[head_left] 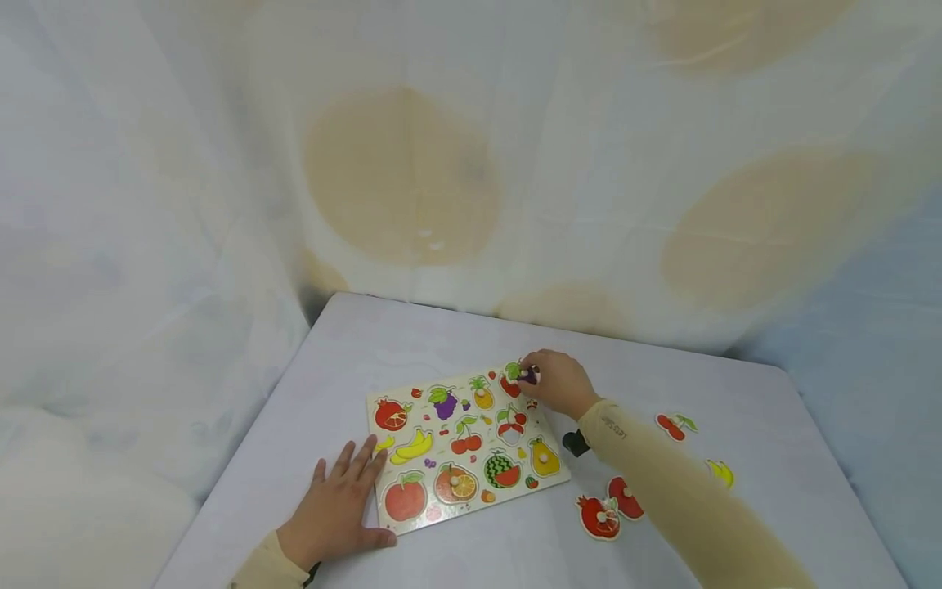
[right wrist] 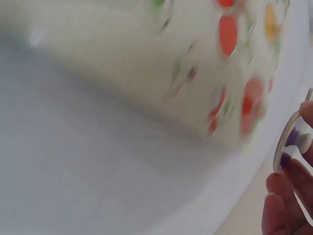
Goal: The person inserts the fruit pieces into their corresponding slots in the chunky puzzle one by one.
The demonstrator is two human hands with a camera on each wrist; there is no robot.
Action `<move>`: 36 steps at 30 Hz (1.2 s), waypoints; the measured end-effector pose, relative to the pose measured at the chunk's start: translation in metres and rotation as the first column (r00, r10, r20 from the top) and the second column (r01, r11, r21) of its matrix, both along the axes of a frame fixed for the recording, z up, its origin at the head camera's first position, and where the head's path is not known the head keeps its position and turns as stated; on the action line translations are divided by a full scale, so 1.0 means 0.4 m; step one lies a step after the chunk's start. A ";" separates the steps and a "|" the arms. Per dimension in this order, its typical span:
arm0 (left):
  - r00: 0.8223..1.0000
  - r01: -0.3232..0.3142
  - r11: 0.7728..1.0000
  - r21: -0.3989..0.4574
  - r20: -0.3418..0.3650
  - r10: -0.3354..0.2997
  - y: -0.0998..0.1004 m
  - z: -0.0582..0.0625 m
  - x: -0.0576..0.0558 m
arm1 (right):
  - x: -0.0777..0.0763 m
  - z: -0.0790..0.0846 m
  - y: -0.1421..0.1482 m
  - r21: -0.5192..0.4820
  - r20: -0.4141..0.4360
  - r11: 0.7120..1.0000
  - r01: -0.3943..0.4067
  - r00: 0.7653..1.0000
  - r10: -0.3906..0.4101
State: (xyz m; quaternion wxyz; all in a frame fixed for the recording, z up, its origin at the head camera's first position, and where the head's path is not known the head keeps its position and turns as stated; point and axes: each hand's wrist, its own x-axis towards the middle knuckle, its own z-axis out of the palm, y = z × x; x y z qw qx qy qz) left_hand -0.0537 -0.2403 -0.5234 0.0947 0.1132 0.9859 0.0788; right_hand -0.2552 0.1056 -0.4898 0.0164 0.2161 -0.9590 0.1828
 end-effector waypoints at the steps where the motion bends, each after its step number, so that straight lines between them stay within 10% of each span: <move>1: 1.000 0.001 1.000 0.000 0.000 -0.001 -0.001 -0.001 0.000 | 0.005 0.001 -0.017 0.002 0.007 1.000 -0.014 1.000 0.014; 15: 1.000 0.002 1.000 0.014 -0.011 -0.001 0.008 -0.004 -0.006 | 0.052 -0.030 -0.231 0.012 0.094 0.996 -0.084 0.992 0.082; 29: 0.999 0.021 1.000 0.008 -0.030 -0.021 0.024 0.004 0.005 | 0.081 -0.056 -0.294 0.131 -0.001 0.987 -0.093 0.996 0.094; 36: 0.999 0.020 1.000 0.009 -0.038 -0.020 0.029 0.006 0.008 | 0.057 -0.066 -0.267 0.115 0.119 0.966 -0.231 0.969 0.217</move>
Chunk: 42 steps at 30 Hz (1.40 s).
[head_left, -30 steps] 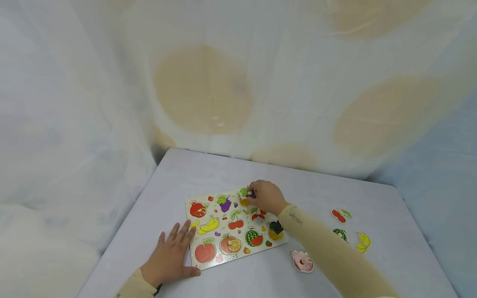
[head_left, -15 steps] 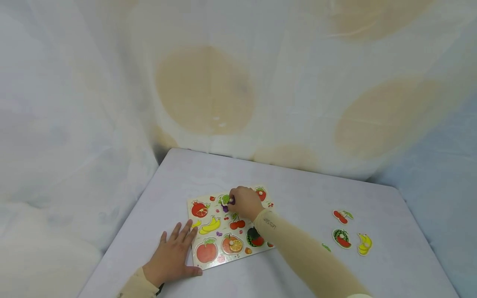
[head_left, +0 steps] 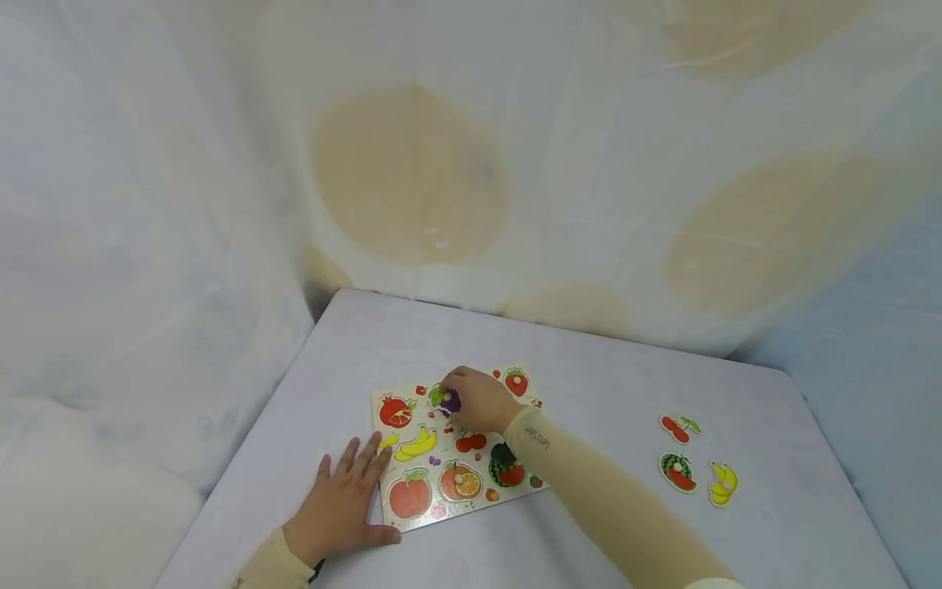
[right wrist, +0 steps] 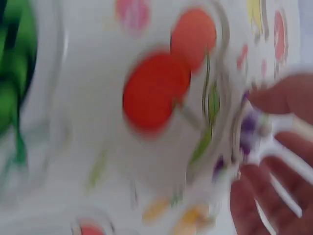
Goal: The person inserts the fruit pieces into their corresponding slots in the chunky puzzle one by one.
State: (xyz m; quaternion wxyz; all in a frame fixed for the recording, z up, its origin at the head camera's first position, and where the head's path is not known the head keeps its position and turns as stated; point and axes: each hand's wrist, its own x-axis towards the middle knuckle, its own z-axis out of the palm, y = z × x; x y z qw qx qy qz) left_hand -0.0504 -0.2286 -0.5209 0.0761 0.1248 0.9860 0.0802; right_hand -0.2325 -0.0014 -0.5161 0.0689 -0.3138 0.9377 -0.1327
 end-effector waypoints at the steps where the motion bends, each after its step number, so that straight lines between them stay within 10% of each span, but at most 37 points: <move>1: 1.000 -0.001 1.000 0.002 0.000 0.001 0.000 0.000 0.000 | -0.005 0.001 0.005 0.008 0.016 1.000 -0.026 1.000 0.026; 13: 1.000 -0.006 1.000 0.005 0.012 0.006 0.005 0.000 -0.001 | -0.016 0.044 0.043 0.054 0.010 0.987 -0.153 0.988 0.152; 42: 1.000 0.001 1.000 0.001 0.012 -0.001 -0.005 -0.002 -0.004 | 0.014 0.019 -0.002 0.009 0.017 1.000 -0.018 1.000 0.018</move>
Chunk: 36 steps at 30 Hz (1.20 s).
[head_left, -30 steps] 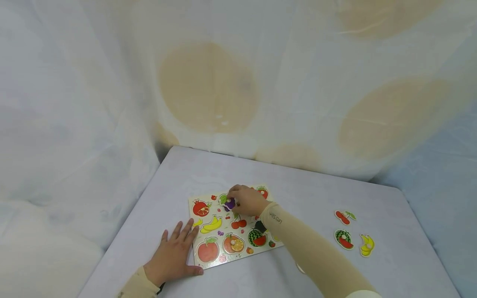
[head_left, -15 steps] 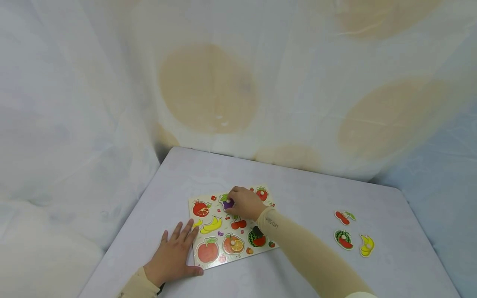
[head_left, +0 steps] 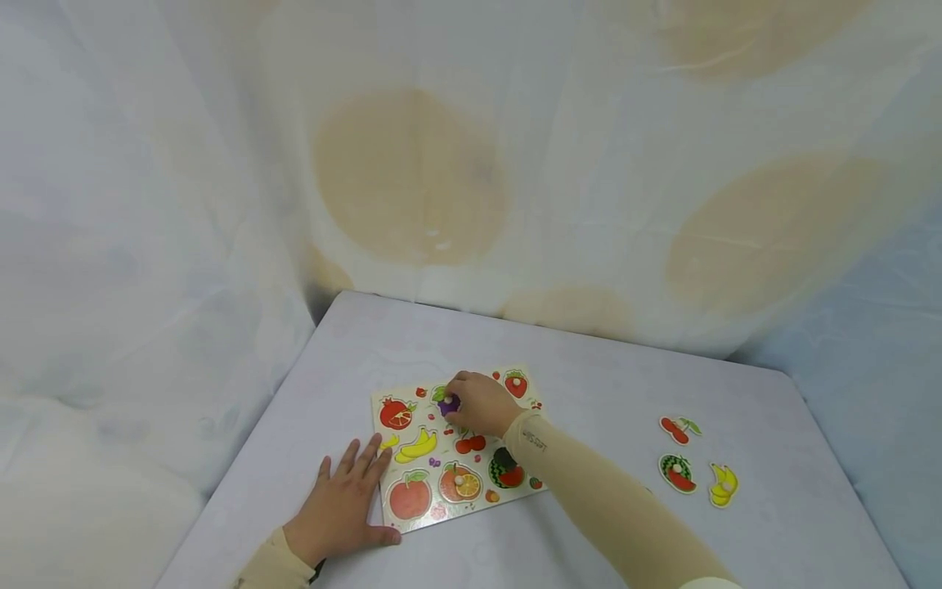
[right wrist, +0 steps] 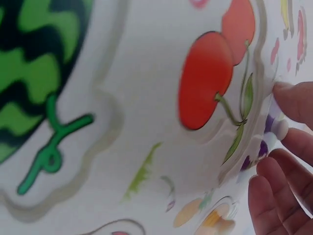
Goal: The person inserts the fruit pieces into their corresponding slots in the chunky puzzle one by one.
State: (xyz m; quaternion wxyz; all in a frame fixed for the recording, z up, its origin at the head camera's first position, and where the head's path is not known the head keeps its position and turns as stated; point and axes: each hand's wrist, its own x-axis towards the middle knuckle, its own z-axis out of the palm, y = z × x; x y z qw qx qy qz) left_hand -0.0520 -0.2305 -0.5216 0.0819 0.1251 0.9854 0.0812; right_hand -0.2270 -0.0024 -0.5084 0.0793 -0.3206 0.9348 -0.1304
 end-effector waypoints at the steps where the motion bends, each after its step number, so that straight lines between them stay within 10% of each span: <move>1: 1.000 0.001 1.000 -0.002 -0.001 -0.001 0.000 -0.002 0.000 | 0.001 0.002 -0.001 0.003 0.002 1.000 -0.005 1.000 0.005; 20: 0.999 0.032 0.999 -0.011 0.004 -0.032 -0.004 -0.007 -0.019 | -0.030 0.040 0.142 -0.011 -0.037 0.998 0.055 0.998 -0.055; 36: 0.999 -0.015 1.000 -0.022 0.046 0.016 -0.036 0.001 -0.006 | 0.042 0.098 0.382 0.024 -0.001 0.979 0.204 0.979 -0.204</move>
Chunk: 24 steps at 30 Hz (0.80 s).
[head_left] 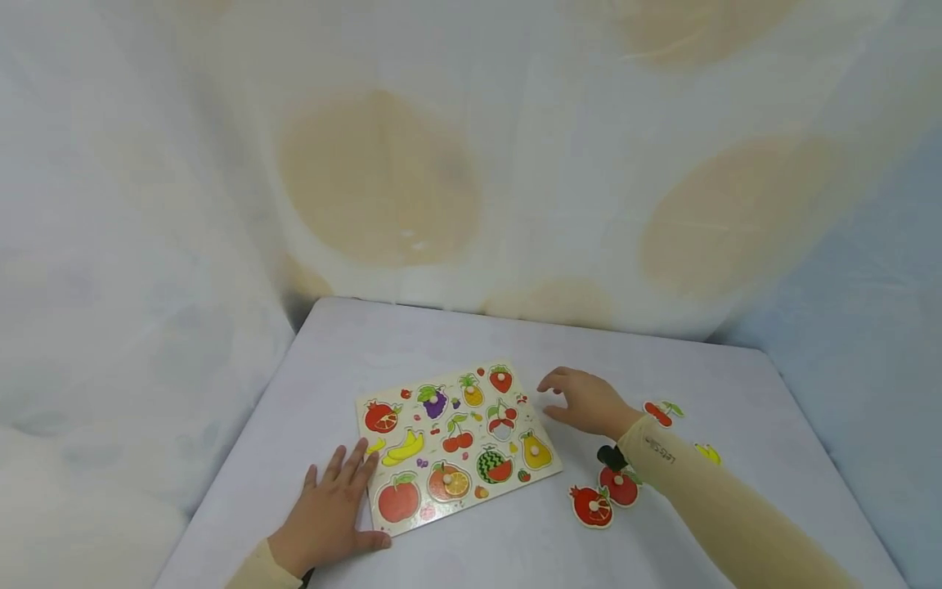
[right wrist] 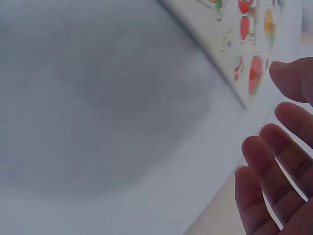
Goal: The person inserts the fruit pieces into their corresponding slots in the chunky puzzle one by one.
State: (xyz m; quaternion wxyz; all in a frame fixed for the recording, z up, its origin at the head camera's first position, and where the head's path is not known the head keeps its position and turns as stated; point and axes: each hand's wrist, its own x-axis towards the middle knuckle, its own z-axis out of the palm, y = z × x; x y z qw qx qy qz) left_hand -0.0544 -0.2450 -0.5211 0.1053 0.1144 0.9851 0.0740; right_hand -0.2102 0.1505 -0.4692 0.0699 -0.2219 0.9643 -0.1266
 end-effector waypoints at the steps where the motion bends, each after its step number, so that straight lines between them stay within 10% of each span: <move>1: 1.000 0.002 1.000 0.002 -0.001 -0.002 -0.001 0.000 0.001 | 0.006 -0.001 0.015 -0.005 0.011 1.000 0.008 1.000 -0.008; 24: 0.999 0.019 1.000 0.015 -0.032 -0.019 0.001 0.006 0.003 | 0.220 -0.029 0.154 0.002 0.123 0.997 -0.081 0.989 0.080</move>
